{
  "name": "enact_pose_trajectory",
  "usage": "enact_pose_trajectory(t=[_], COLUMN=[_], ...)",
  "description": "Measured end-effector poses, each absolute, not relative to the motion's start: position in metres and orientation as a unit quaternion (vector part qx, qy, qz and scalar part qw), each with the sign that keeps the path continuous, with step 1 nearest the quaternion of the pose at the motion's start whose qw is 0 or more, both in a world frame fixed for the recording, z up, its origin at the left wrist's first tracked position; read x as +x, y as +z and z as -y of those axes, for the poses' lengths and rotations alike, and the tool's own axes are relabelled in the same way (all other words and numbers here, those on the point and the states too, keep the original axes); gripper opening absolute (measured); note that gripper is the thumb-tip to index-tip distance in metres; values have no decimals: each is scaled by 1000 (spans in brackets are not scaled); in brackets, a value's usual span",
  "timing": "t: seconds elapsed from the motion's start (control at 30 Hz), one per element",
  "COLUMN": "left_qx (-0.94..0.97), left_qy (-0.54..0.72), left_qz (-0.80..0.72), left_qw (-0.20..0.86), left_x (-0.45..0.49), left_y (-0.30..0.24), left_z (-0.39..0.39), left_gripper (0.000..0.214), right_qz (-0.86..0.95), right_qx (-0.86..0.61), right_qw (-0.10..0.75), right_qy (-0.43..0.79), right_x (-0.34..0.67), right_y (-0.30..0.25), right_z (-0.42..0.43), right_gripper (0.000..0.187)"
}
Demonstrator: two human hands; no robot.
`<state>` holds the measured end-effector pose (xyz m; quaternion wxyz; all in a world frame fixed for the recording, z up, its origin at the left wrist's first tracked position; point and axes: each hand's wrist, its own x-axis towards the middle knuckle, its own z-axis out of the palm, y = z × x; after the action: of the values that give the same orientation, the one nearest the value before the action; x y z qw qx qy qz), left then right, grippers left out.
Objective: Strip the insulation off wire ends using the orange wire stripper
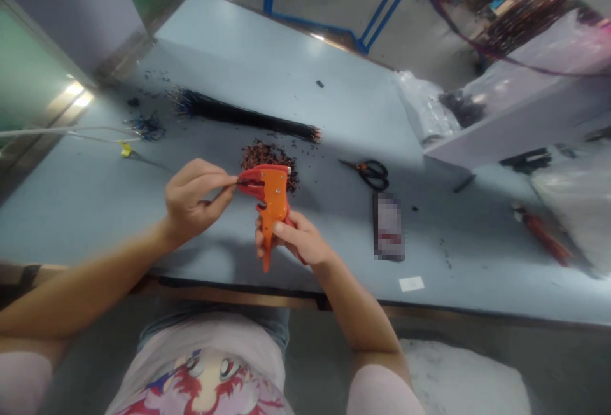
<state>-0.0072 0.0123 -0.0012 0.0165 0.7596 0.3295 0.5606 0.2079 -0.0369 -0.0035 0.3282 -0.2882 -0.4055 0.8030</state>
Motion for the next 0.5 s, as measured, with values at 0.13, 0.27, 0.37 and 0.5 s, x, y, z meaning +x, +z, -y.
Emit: enact_pose_trajectory(t=[0.13, 0.27, 0.37, 0.5], left_qx=[759, 751, 747, 752], left_qy=[561, 571, 573, 558], left_qz=[-331, -332, -337, -352], left_qw=[15, 17, 18, 3], left_x=[-7, -7, -7, -7], left_y=[-2, -3, -2, -2], left_z=[-13, -13, -12, -11], left_gripper=[14, 16, 16, 12], right_qz=[410, 408, 408, 414], right_qx=[-279, -291, -300, -294], right_qw=[330, 325, 323, 324], right_qy=[803, 802, 799, 798], right_x=[208, 208, 207, 207], right_y=[-4, -3, -3, -2], right_z=[37, 37, 37, 38], right_gripper=[35, 38, 39, 38])
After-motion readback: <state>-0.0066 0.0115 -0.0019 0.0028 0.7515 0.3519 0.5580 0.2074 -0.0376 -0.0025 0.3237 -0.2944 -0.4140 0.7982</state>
